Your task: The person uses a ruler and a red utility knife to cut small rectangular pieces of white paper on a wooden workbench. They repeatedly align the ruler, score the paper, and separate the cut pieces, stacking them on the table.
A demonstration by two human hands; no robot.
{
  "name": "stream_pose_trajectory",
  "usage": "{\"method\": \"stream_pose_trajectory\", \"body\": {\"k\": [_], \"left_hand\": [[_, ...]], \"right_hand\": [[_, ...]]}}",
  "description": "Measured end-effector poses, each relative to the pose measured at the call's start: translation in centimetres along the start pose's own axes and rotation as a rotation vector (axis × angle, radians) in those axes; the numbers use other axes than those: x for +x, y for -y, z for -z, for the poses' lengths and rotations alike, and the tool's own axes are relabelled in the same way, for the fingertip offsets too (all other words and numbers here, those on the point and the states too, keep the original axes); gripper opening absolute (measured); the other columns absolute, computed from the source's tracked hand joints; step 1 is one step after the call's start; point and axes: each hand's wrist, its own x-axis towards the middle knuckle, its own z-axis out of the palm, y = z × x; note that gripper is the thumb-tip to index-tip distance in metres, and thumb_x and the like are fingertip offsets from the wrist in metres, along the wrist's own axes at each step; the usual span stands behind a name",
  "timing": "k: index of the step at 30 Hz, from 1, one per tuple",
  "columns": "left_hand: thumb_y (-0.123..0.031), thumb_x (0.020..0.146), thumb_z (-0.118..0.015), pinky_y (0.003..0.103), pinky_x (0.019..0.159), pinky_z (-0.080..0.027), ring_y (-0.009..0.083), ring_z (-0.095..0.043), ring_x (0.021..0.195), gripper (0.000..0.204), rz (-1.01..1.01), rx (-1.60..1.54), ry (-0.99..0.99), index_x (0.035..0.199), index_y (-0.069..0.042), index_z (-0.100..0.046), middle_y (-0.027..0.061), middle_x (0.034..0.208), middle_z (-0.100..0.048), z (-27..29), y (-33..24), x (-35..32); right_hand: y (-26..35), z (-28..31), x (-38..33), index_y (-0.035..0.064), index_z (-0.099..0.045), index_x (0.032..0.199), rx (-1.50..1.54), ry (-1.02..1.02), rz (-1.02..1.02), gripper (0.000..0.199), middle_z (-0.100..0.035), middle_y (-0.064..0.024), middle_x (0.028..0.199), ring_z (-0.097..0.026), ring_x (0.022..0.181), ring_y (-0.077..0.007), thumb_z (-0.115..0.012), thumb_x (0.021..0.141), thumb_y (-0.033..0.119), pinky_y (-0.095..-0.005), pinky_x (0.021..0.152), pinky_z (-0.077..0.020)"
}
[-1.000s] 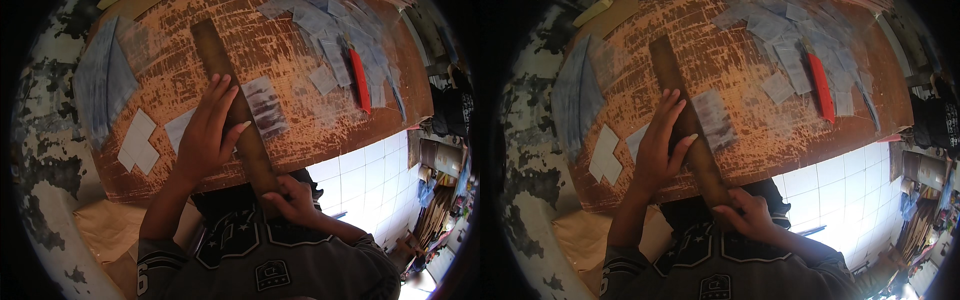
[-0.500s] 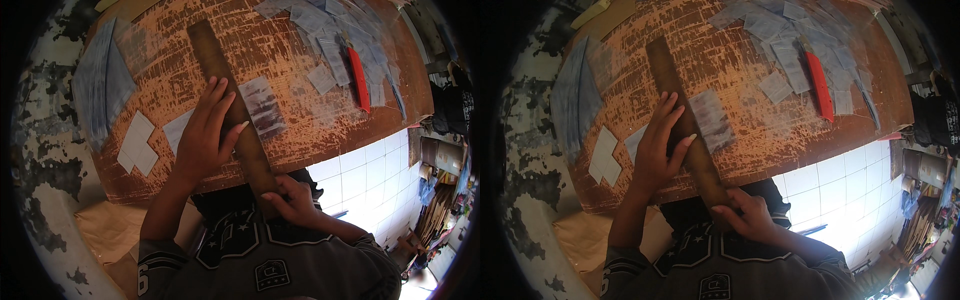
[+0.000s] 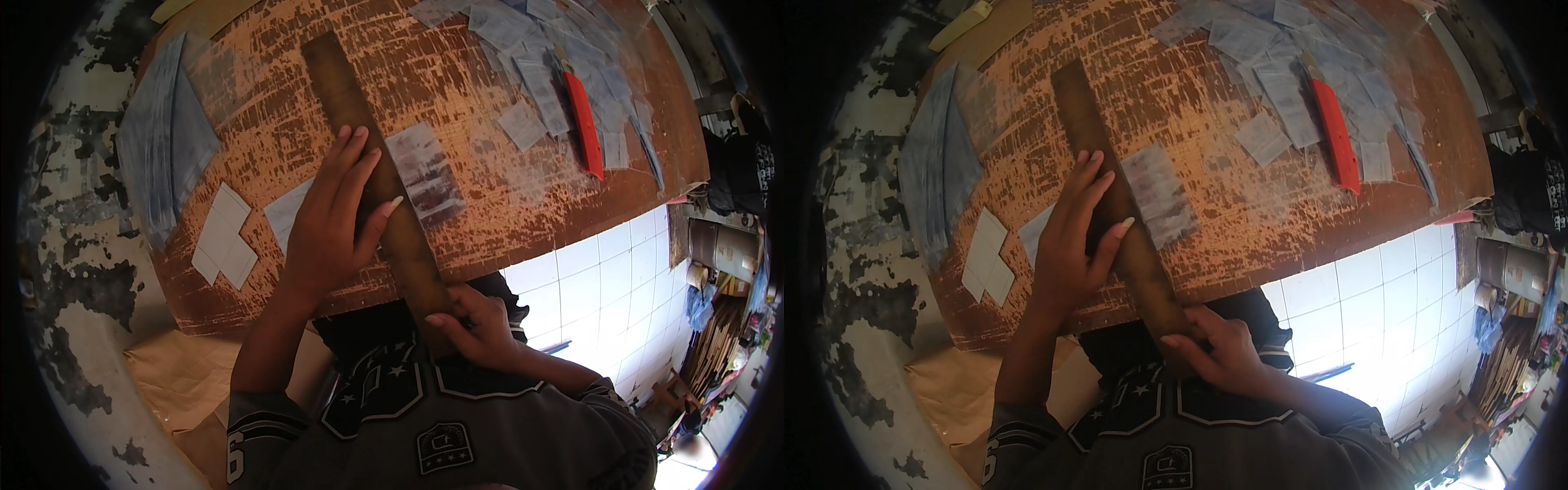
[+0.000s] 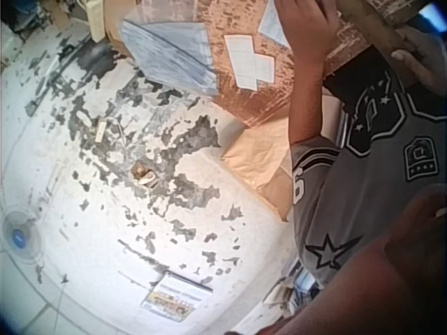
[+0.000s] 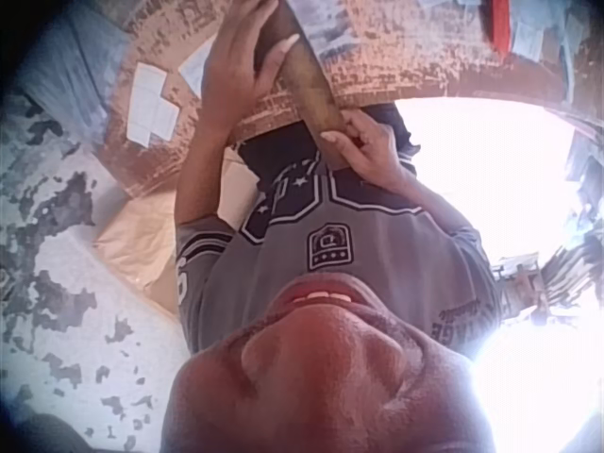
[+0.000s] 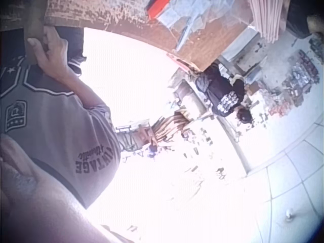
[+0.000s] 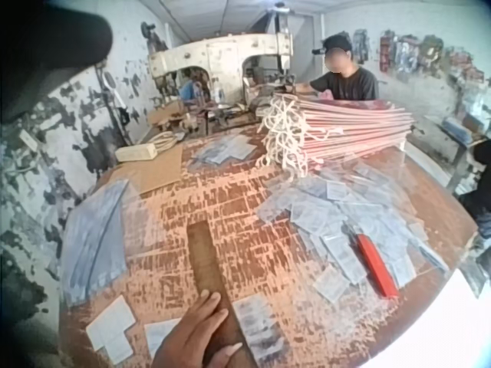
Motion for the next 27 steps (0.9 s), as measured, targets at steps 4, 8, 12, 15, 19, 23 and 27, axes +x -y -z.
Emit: {"method": "stream_pose_trajectory", "body": {"k": [4,8,12,15,19,23,27], "left_hand": [[-0.019,0.104,-0.074,0.054,0.126,-0.044,0.0426,-0.041,0.16,0.055,-0.007,-0.002,-0.003,0.152,0.0,-0.057,0.0236,0.167,-0.049,-0.1,0.1,0.0],[-0.022,0.103,-0.075,0.054,0.125,-0.044,0.0432,-0.042,0.159,0.057,-0.007,0.009,0.013,0.151,0.003,-0.057,0.0252,0.166,-0.049,-0.1,0.2,0.1],[-0.022,0.103,-0.075,0.054,0.125,-0.044,0.043,-0.043,0.159,0.056,-0.014,0.007,0.008,0.15,0.003,-0.057,0.025,0.166,-0.049,-0.1,0.2,0.1],[-0.022,0.103,-0.075,0.054,0.125,-0.044,0.0429,-0.043,0.159,0.056,-0.011,0.006,0.003,0.15,0.003,-0.058,0.0248,0.166,-0.049,0.0,0.0,0.2],[-0.021,0.102,-0.075,0.054,0.125,-0.044,0.0428,-0.043,0.159,0.056,-0.012,0.003,0.003,0.15,0.003,-0.058,0.0246,0.166,-0.049,-0.1,0.1,0.1],[-0.021,0.103,-0.075,0.054,0.125,-0.044,0.0427,-0.042,0.159,0.056,-0.014,0.004,0.002,0.15,0.003,-0.058,0.0245,0.166,-0.049,-0.1,0.1,0.1],[-0.021,0.103,-0.075,0.054,0.125,-0.044,0.0427,-0.042,0.159,0.056,-0.016,0.007,0.006,0.15,0.003,-0.058,0.0245,0.166,-0.049,-0.1,0.2,0.1]], "right_hand": [[0.1,0.2,-0.1,0.0001,-0.068,0.125,-0.011,0.029,-0.045,0.033,-0.08,-0.0146,0.084,-0.081,0.077,-0.0241,-0.081,0.101,0.018,-0.0344,0.067,-0.058],[0.6,0.4,0.0,-0.0007,-0.068,0.128,0.007,0.05,-0.059,0.031,-0.083,-0.0132,0.09,-0.082,0.085,-0.0164,-0.077,0.103,0.015,-0.0306,0.075,-0.0599],[0.9,0.5,0.0,-0.0009,-0.068,0.129,0.031,0.056,-0.073,0.032,-0.083,-0.0132,0.089,-0.081,0.085,-0.016,-0.077,0.103,0.015,-0.0303,0.074,-0.0597],[1.1,0.6,0.1,-0.0012,-0.067,0.129,0.033,0.055,-0.054,0.031,-0.083,-0.0129,0.089,-0.081,0.084,-0.0151,-0.076,0.103,0.014,-0.0301,0.074,-0.0592],[1.3,0.7,0.2,-0.0015,-0.067,0.129,0.053,0.07,-0.058,0.031,-0.082,-0.0124,0.089,-0.08,0.083,-0.0142,-0.076,0.104,0.014,-0.0299,0.074,-0.0587],[1.2,0.7,0.2,-0.0016,-0.067,0.13,0.064,0.086,-0.059,0.031,-0.082,-0.0126,0.09,-0.079,0.084,-0.0133,-0.075,0.105,0.015,-0.0299,0.075,-0.0586],[0.9,1.0,0.1,-0.0016,-0.067,0.13,0.028,0.099,-0.067,0.031,-0.082,-0.0129,0.091,-0.079,0.086,-0.0127,-0.075,0.105,0.015,-0.0297,0.075,-0.0587]]}}
